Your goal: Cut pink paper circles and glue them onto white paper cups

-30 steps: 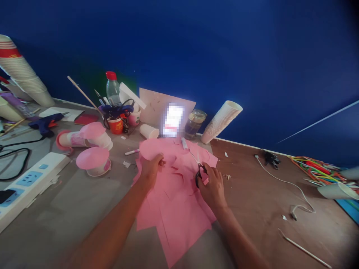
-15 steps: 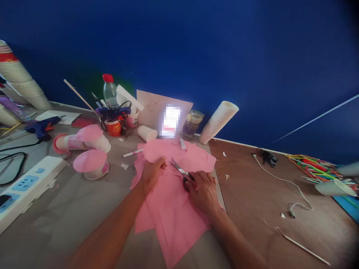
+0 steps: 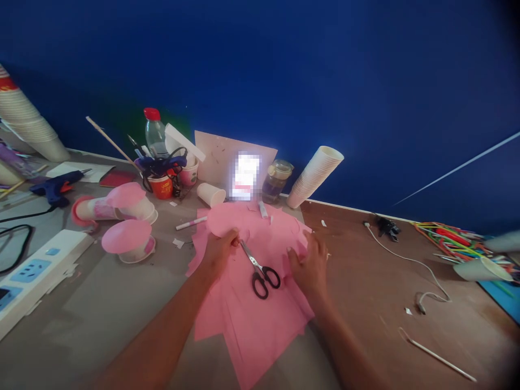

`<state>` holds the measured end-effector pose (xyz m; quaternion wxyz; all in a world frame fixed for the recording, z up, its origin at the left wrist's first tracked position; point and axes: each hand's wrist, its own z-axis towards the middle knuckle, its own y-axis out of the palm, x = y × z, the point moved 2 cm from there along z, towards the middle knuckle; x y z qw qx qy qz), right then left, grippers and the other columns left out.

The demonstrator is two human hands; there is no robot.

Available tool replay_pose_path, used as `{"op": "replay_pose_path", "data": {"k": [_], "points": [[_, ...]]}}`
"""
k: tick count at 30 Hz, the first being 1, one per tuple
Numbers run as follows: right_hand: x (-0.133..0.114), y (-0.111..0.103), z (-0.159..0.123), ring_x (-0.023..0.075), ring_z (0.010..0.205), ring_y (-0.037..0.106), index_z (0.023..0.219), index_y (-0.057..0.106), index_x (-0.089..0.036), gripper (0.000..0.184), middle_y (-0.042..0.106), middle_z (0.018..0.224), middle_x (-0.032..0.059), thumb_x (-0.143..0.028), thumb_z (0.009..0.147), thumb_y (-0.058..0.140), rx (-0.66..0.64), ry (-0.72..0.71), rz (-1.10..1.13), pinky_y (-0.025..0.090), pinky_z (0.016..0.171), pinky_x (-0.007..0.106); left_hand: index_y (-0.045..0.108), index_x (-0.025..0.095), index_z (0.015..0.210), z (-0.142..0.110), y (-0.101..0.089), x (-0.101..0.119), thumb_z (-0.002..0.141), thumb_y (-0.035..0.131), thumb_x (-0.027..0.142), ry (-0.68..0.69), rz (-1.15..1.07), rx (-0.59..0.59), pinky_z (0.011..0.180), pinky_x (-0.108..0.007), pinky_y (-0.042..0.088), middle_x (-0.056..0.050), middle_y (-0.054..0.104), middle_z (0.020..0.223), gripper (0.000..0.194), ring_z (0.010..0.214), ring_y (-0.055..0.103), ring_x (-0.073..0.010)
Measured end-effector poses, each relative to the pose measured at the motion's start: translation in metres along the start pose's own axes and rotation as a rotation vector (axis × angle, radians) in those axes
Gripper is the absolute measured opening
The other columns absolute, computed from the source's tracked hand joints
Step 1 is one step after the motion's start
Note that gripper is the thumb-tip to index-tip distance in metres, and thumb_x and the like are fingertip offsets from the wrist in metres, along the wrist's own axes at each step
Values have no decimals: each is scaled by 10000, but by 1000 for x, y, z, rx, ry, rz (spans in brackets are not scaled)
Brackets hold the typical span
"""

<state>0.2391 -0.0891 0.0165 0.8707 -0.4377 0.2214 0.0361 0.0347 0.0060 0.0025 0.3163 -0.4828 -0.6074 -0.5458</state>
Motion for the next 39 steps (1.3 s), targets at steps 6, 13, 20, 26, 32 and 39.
{"op": "replay_pose_path", "data": {"k": [6,13,20,26,32,39], "points": [[15,7,5,274,986,572,1157,540,-149,422,618,1105,153,-348,790,478,-153,236,223,448,829,425,542,158,518,-2,2,1,655,622,260,1,5,4,605,-242,411,24,499,523,188,546,469,-96],[-39,-9,-13,196,793,626,1069,620,-187,296,690,930,64,-294,875,425,-664,34,459,477,656,281,536,148,506,-6,4,4,666,618,268,1,-13,12,544,-226,395,12,505,512,216,527,473,-94],[-23,-13,-8,192,730,611,957,661,-176,485,660,729,58,-459,936,267,-667,49,836,481,698,322,583,135,564,-7,4,6,646,650,254,-54,-72,26,511,-227,388,-3,558,549,160,529,511,-104],[-8,-9,1,223,803,565,899,633,-183,193,624,832,66,-261,779,503,-435,18,458,430,713,334,598,143,575,-5,5,1,655,638,241,-45,-101,-52,584,-242,422,5,554,529,133,557,526,-110],[-17,-1,-8,225,877,528,839,610,-197,343,614,813,42,-34,581,456,-479,-301,46,322,821,374,602,138,587,-8,9,0,662,639,265,-104,-43,-121,553,-244,406,-10,571,583,152,573,518,-115],[-9,-10,-3,222,857,551,880,611,-197,375,631,814,40,-29,589,445,-296,-367,19,287,846,382,594,144,577,-7,8,-4,682,632,271,-74,-36,-182,609,-256,417,-9,561,598,170,617,520,-124]]}}
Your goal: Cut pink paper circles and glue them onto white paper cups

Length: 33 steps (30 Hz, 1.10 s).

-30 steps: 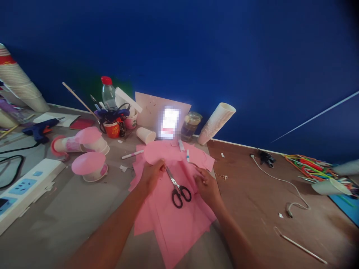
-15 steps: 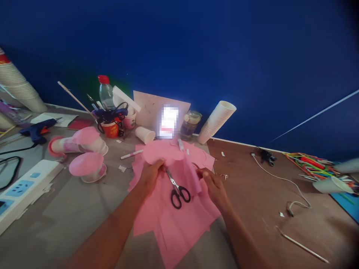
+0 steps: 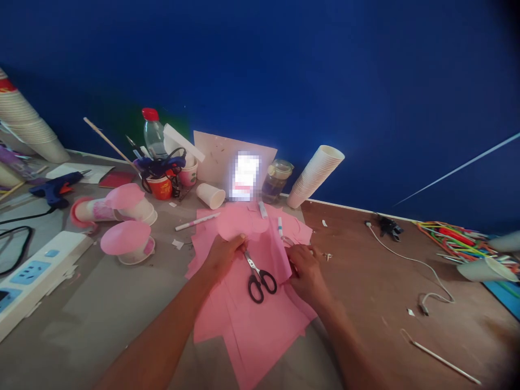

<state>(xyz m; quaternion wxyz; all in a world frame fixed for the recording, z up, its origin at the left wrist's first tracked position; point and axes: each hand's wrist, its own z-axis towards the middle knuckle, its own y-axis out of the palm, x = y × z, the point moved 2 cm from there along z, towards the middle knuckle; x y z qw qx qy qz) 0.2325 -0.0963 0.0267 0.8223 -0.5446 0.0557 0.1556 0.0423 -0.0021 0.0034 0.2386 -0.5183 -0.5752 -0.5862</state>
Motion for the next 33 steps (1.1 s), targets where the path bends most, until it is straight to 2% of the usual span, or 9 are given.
{"op": "replay_pose_path", "data": {"k": [3,5,10,15,17,23,26,30,33], "points": [[9,-7,0,218,892,555,986,608,-214,429,653,908,44,-13,654,426,124,74,-74,276,839,375,586,147,563,0,1,-1,686,621,256,-2,10,-16,629,-262,419,-7,551,599,169,628,511,-126],[17,-7,-1,218,889,557,991,622,-218,419,660,930,51,-14,690,412,162,142,-147,270,842,380,567,147,536,-1,3,1,685,615,242,2,15,-51,640,-266,419,-10,541,599,184,639,510,-129],[27,4,-1,231,880,550,1004,664,-230,447,671,923,49,-15,698,420,32,236,-240,255,850,404,547,156,510,-3,6,7,691,597,227,16,49,-119,640,-265,412,-20,547,618,200,659,518,-141],[25,7,1,237,871,557,982,676,-233,307,662,911,57,-139,762,483,-18,249,-233,266,863,414,531,162,488,-4,7,8,689,596,231,26,81,-114,639,-266,417,-23,543,596,222,649,524,-145],[26,9,0,235,886,574,1023,650,-205,312,670,942,72,-148,772,473,-45,253,-195,282,858,403,526,156,486,-4,7,8,682,601,226,19,79,-110,630,-269,415,-23,532,582,221,637,521,-145],[25,14,-1,237,936,574,1007,632,-138,441,668,965,109,-17,627,443,-145,158,-129,329,807,339,514,150,493,-6,11,11,672,607,231,4,87,-109,609,-261,401,-7,498,554,217,608,507,-132],[21,10,0,236,916,567,932,647,-151,398,658,954,98,-17,619,440,-111,137,-163,332,784,339,502,151,480,-7,13,12,668,610,252,-17,80,-112,602,-257,404,-8,494,552,239,607,507,-131],[18,3,2,238,904,553,938,661,-182,406,663,931,76,-2,647,442,38,133,-231,310,836,384,514,148,483,-5,12,11,647,625,250,-33,88,-102,590,-252,410,-6,495,547,224,599,508,-131],[15,2,3,227,936,555,924,669,-216,404,681,905,43,17,686,439,110,96,-192,300,872,397,539,152,506,-3,8,9,649,629,240,-20,81,-82,603,-257,423,-8,513,562,191,610,519,-137]]}}
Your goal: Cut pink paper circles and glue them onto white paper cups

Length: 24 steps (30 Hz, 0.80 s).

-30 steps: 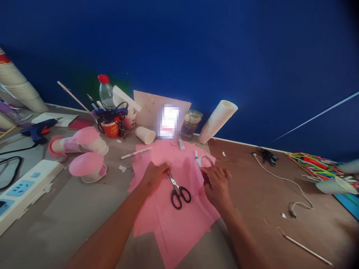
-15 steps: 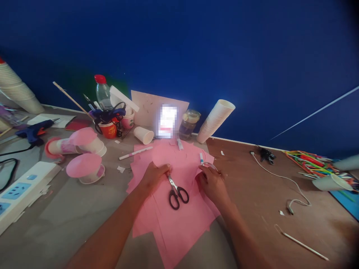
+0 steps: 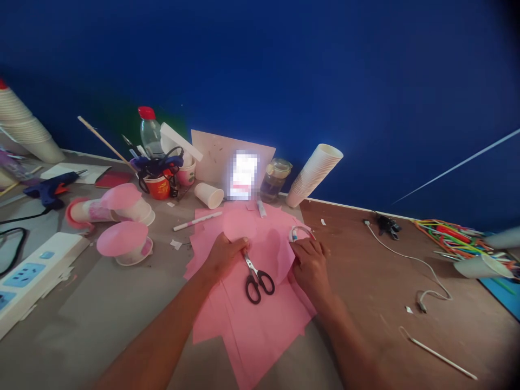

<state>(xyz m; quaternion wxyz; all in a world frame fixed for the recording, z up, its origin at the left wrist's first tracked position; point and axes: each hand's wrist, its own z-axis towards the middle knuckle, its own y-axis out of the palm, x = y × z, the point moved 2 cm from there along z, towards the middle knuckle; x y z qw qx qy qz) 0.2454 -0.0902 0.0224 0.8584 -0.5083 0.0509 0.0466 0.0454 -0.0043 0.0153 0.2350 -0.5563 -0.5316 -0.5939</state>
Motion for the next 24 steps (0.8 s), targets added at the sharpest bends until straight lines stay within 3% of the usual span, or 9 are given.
{"op": "replay_pose_path", "data": {"k": [5,8,10,12,13,17,20,22,24], "points": [[-20,5,-2,260,1249,394,1023,652,-271,422,662,1093,20,-13,755,452,-153,-303,163,259,980,449,582,164,542,1,-5,-1,684,618,271,64,70,66,615,-257,423,-19,559,594,181,607,519,-136],[-23,7,-3,261,1262,382,1098,617,-268,445,605,1195,42,-34,775,419,-175,-372,249,273,1004,483,566,175,527,1,-5,-2,686,614,274,65,48,63,583,-253,405,-2,543,566,193,571,502,-127],[-13,7,-2,255,1145,484,1130,590,-238,411,605,1149,85,-81,796,407,-52,-222,275,358,942,460,563,182,540,1,-4,-3,679,617,271,29,-2,58,552,-253,393,10,522,544,174,545,485,-124],[4,7,-1,254,965,551,1123,579,-199,339,624,998,112,-162,829,414,80,44,227,428,827,424,563,180,552,1,-3,-2,676,619,265,14,-10,53,548,-252,390,10,523,549,161,546,481,-122],[12,9,-1,256,888,557,1120,574,-176,323,623,920,113,-203,834,425,86,146,179,440,775,412,562,176,555,1,-2,-2,678,618,261,22,-2,51,557,-251,393,8,528,557,159,555,483,-121],[27,18,-2,256,793,568,1146,547,-133,377,635,890,116,-305,814,497,-97,302,46,429,712,382,552,157,561,1,-2,-1,678,616,242,39,50,31,563,-249,394,3,528,550,158,558,481,-117],[24,21,-1,268,800,586,1185,535,-131,410,655,921,128,-259,797,504,-221,347,-4,411,717,381,561,147,593,2,-2,-4,678,621,244,10,79,17,547,-252,396,-1,532,553,142,544,480,-117],[21,19,0,252,751,591,1218,523,-136,438,661,847,104,-200,788,469,-235,397,49,409,698,367,565,146,618,2,-2,-5,684,622,247,14,91,3,556,-255,407,-2,541,563,133,549,489,-119],[19,13,1,221,689,578,1241,516,-151,457,647,779,71,-181,795,420,-170,448,206,413,663,342,562,147,636,2,-2,-5,687,625,251,16,100,-15,553,-254,412,1,543,561,131,542,490,-117]]}}
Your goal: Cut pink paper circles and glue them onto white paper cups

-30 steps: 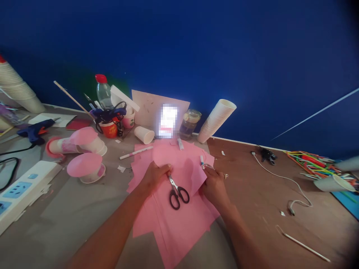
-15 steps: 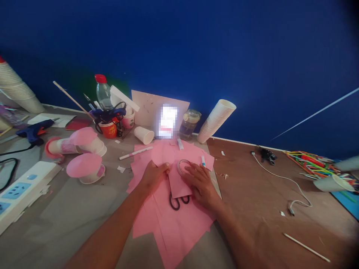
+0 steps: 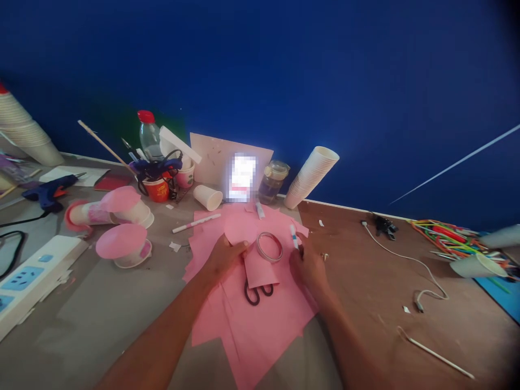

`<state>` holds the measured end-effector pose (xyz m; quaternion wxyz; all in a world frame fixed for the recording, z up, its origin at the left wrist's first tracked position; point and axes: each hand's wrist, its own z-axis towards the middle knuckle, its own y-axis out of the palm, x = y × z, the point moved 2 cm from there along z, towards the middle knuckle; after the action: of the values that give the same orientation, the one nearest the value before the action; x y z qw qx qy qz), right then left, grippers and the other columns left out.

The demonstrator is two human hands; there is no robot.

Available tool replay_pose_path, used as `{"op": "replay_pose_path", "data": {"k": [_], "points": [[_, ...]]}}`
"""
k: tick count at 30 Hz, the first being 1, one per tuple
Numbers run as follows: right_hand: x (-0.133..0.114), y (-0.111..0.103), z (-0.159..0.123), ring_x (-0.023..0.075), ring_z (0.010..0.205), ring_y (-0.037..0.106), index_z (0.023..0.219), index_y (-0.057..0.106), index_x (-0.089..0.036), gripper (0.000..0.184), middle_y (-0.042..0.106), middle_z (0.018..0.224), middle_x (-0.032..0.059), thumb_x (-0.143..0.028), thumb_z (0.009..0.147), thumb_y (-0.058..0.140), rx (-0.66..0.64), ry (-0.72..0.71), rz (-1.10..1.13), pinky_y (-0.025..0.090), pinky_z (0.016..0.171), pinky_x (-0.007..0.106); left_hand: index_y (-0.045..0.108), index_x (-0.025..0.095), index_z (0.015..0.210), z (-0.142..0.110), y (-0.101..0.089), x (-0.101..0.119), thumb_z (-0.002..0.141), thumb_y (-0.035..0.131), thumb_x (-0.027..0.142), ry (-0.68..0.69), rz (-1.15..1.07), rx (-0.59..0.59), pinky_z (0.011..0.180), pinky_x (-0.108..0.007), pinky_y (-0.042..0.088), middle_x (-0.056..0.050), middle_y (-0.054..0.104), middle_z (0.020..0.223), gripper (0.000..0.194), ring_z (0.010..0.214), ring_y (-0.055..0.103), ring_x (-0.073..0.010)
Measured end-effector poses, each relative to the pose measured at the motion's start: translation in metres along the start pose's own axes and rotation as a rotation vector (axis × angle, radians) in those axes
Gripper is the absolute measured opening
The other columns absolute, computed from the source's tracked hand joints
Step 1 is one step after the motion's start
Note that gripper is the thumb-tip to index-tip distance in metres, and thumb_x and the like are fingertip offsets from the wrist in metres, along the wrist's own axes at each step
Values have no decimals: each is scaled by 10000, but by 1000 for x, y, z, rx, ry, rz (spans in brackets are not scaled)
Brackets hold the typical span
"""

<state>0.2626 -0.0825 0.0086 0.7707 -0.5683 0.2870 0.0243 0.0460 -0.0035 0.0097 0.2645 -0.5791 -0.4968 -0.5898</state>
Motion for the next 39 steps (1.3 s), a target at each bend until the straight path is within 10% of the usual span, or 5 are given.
{"op": "replay_pose_path", "data": {"k": [9,15,21,39], "points": [[-16,-14,-10,177,703,603,1049,568,-216,274,627,736,20,-209,843,388,57,-105,1116,467,700,351,584,146,1010,-14,1,13,646,720,236,-180,49,-388,524,-243,427,-14,636,678,398,528,540,-118],[-54,-12,-40,237,1151,519,1074,433,-252,309,652,1074,71,-127,801,505,-132,-602,702,416,923,455,590,124,622,-6,-12,21,677,722,208,-3,-362,-237,718,-272,490,31,564,501,166,482,511,-63],[-87,14,-69,245,1238,406,986,534,-230,263,639,1126,68,-85,771,492,-331,-991,120,277,1050,500,619,132,630,4,-21,17,648,736,147,29,-568,-23,792,-311,511,30,618,590,119,557,559,-62],[-7,-9,-9,343,1252,354,1141,506,-183,334,602,1137,126,-208,809,495,292,-337,-224,237,1006,599,641,131,588,5,-18,10,681,714,184,33,-468,-99,800,-322,504,19,588,546,130,571,543,-73]]}}
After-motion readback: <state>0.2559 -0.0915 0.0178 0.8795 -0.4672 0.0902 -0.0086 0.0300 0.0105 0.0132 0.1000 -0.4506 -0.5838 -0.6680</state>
